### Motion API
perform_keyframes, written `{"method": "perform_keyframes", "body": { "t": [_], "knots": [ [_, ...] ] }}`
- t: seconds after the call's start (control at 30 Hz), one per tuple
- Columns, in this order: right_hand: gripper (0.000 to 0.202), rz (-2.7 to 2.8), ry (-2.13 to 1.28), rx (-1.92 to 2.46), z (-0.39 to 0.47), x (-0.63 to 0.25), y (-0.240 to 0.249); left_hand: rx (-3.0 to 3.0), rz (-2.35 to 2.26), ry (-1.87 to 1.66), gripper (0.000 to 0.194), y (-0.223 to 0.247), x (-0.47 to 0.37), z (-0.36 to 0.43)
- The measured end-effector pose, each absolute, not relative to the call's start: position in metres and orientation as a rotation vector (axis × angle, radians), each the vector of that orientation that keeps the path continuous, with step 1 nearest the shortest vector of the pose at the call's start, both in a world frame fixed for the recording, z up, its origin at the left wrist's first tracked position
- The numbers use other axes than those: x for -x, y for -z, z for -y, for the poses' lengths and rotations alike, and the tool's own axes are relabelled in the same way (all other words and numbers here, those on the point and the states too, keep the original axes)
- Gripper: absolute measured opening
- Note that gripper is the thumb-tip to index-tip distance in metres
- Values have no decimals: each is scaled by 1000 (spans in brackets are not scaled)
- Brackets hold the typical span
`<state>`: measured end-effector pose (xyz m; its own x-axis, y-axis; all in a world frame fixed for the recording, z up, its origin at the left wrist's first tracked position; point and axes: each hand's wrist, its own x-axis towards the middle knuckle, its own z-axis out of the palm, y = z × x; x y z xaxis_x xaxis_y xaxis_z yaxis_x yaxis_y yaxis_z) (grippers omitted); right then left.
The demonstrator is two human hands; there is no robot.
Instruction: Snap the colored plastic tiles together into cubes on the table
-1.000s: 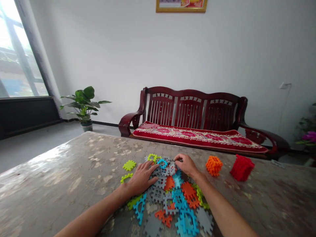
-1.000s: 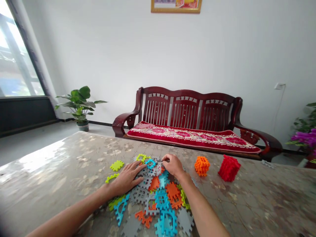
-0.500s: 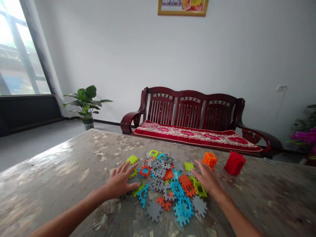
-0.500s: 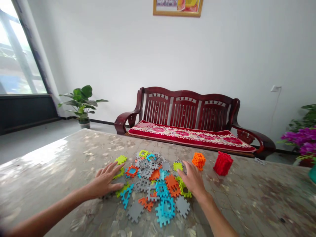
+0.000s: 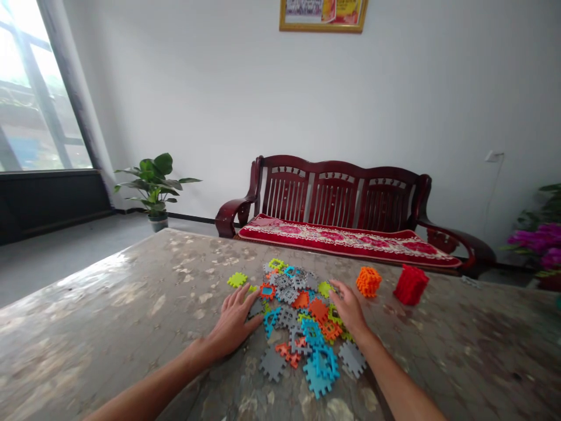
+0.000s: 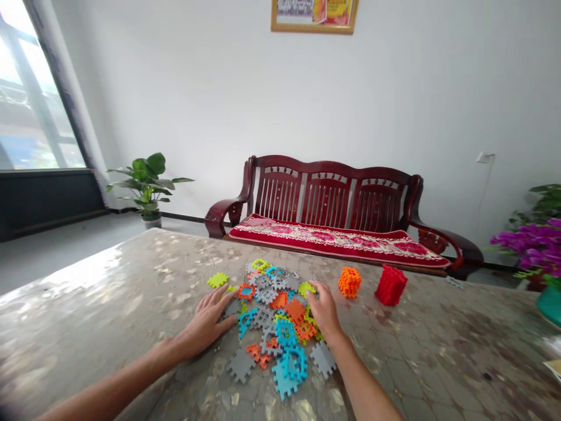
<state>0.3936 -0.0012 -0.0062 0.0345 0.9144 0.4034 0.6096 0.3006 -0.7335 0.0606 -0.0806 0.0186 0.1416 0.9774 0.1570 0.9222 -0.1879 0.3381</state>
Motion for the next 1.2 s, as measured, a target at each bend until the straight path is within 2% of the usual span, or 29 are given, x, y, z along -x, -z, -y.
{"method": "perform_keyframes", "body": {
  "t": [0.1,0.23,0.33,0.6,0.83,1.0,1.2],
  "knots": [
    [53,1753,-402,1377,16,-399,2,-2397,-1727,-589,65,-21,-68,96],
    [58,1961,-249,1550,40,-400,3,-2573,-1310,-454,94,-23,-90,118],
    [56,2023,-148,1700,50,-394,3,-2559,-1264,-371,106,-20,-114,120],
    [45,2065,-134,1727,52,-376,-10,-2586,-1366,-432,75,-19,-155,95],
    [41,1934,-222,1702,43,-366,-13,-2630,-1428,-447,65,-19,-173,75],
    [28,1711,-534,1601,28,-369,-11,-2540,-1490,-455,37,-29,-183,64],
    [28,1468,-911,1294,3,-357,-21,-2402,-1605,-612,29,-45,-189,40]
  ]
}}
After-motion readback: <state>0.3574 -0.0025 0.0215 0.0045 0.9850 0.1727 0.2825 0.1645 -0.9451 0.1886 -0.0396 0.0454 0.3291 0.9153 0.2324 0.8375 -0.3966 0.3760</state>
